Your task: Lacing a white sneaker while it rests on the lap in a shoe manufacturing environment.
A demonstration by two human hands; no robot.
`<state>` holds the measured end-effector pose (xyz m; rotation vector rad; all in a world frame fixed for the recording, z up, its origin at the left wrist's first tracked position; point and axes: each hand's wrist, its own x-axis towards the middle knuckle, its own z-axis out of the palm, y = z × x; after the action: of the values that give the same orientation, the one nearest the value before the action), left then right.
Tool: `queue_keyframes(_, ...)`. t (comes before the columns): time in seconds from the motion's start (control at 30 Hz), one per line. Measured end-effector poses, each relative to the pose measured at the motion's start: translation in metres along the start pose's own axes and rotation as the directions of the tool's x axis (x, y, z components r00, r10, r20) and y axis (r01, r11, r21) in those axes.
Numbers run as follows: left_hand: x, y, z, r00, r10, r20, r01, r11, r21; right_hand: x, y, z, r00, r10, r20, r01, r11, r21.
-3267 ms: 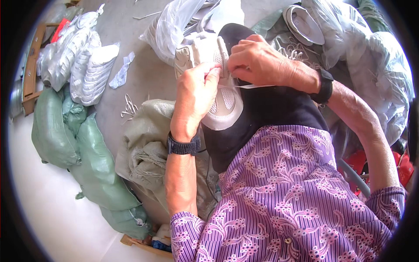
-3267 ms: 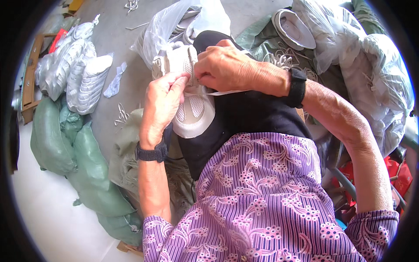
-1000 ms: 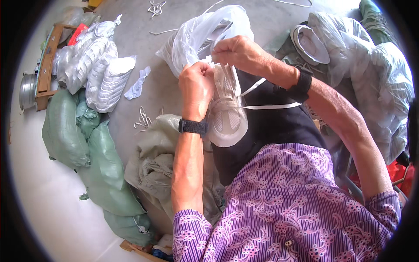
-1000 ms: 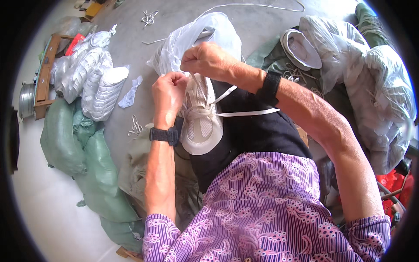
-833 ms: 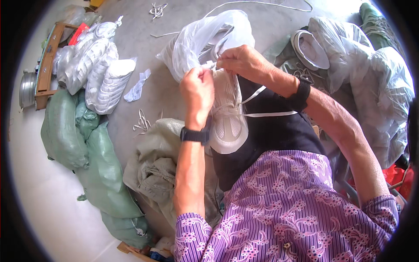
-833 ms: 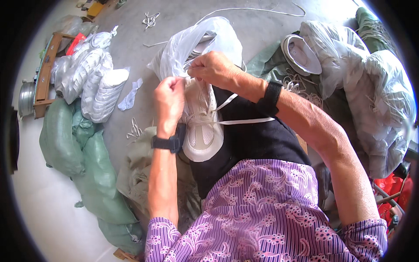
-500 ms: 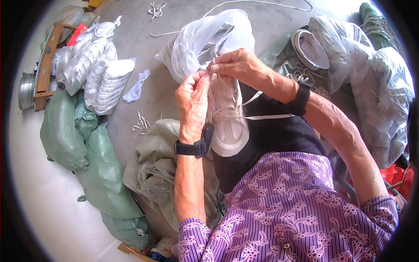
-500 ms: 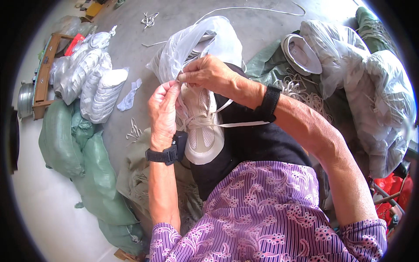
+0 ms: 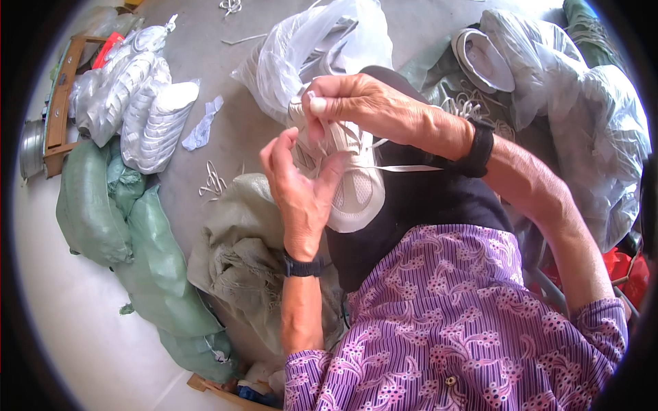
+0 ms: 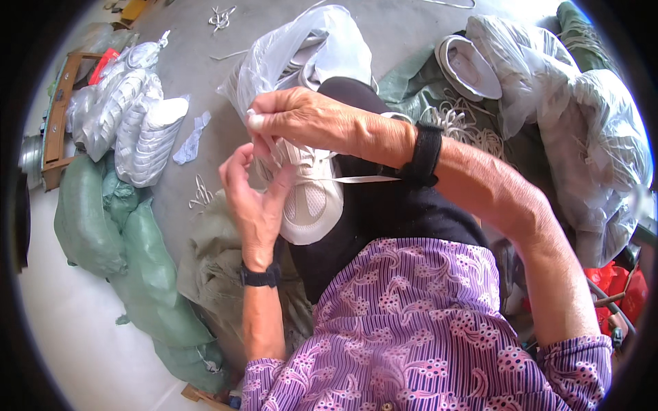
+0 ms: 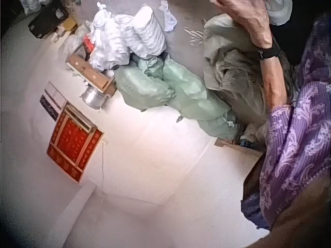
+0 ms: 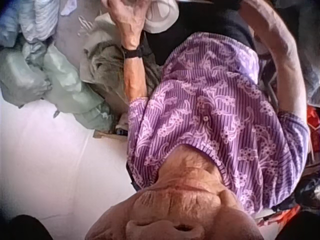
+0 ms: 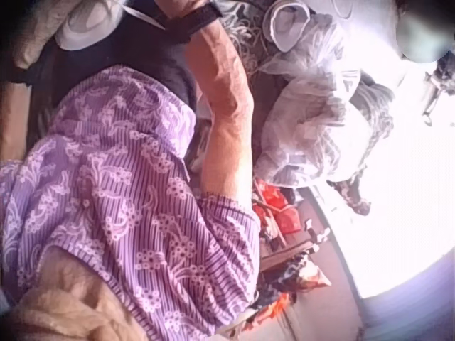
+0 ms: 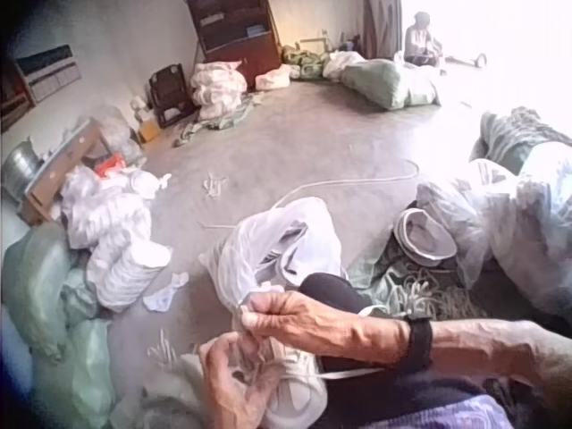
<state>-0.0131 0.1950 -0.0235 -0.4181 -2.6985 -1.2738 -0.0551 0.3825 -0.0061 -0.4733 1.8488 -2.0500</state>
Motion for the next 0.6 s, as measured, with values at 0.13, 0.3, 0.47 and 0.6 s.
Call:
queue_keyframes(0.13, -0.028, -0.013, 0.011, 0.997, -0.070, 0.037, 0.071, 0.996, -0.051, 0.000, 0.001, -0.015, 0.944, -0.102, 0.315, 0.197, 0.938, -0.285)
queue_keyframes(0.3, -0.025, -0.017, 0.014, 0.999, 0.034, -0.004, -0.034, 0.999, 0.006, -0.009, -0.024, -0.115, 0.812, -0.230, 0.537, 0.569, 0.103, -0.816)
queue_keyframes(0.47, -0.030, -0.027, 0.010, 0.999, 0.023, 0.032, -0.023, 0.999, -0.031, -0.024, -0.005, -0.150, 0.891, -0.168, 0.421, 0.448, 0.183, -0.875)
queue_keyframes(0.6, -0.025, -0.023, 0.011, 0.998, 0.064, 0.000, -0.064, 0.998, -0.028, -0.031, -0.017, -0.163, 0.954, -0.113, 0.278, 0.299, 0.247, -0.922)
